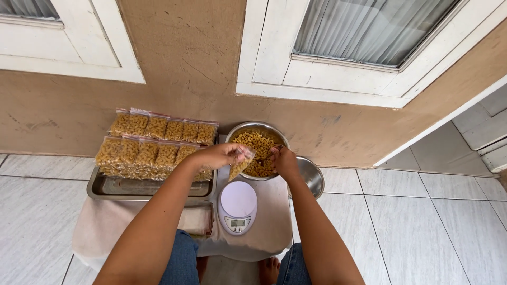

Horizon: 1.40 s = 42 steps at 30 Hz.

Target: Weighing and bagging small food items from a bowl into plastic bags using a spoon and a small cup.

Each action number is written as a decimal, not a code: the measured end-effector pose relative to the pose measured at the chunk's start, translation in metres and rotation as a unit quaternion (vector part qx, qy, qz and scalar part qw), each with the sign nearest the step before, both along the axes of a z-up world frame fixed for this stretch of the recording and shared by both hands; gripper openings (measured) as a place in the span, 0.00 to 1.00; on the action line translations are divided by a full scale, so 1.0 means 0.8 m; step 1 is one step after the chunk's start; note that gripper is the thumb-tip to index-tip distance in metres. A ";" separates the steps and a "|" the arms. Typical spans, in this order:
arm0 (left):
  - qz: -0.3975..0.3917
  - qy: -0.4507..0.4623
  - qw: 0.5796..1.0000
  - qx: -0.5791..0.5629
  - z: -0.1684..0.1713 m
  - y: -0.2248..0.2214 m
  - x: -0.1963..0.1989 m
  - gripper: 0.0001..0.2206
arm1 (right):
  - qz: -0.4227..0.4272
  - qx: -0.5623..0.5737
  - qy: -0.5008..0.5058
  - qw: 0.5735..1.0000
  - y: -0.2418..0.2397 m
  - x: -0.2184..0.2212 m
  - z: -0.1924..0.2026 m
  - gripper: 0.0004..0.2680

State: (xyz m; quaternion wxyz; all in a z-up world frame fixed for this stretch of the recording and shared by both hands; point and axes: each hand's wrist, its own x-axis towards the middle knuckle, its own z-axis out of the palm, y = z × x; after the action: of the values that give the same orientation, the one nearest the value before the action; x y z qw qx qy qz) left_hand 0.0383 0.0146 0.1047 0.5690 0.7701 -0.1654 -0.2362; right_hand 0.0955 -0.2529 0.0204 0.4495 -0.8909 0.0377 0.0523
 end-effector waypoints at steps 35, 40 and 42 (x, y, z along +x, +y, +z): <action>0.322 -0.009 0.888 -0.328 -0.071 -0.094 0.087 0.17 | 0.081 0.318 -0.003 0.945 0.043 0.017 0.061 0.11; 0.337 -0.009 0.903 -0.265 -0.052 -0.093 0.074 0.18 | 0.081 0.324 0.004 0.943 0.045 0.005 0.074 0.11; 0.345 -0.009 0.902 -0.258 -0.065 -0.089 0.083 0.15 | 0.097 0.366 0.037 0.925 0.044 0.001 0.071 0.15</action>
State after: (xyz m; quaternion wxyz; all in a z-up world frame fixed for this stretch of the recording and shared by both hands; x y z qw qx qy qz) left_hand 0.1047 -0.0569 0.0525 0.7920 0.6075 0.0507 0.0329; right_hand 0.0965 -0.2174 0.0774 0.7351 -0.6614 -0.0538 0.1389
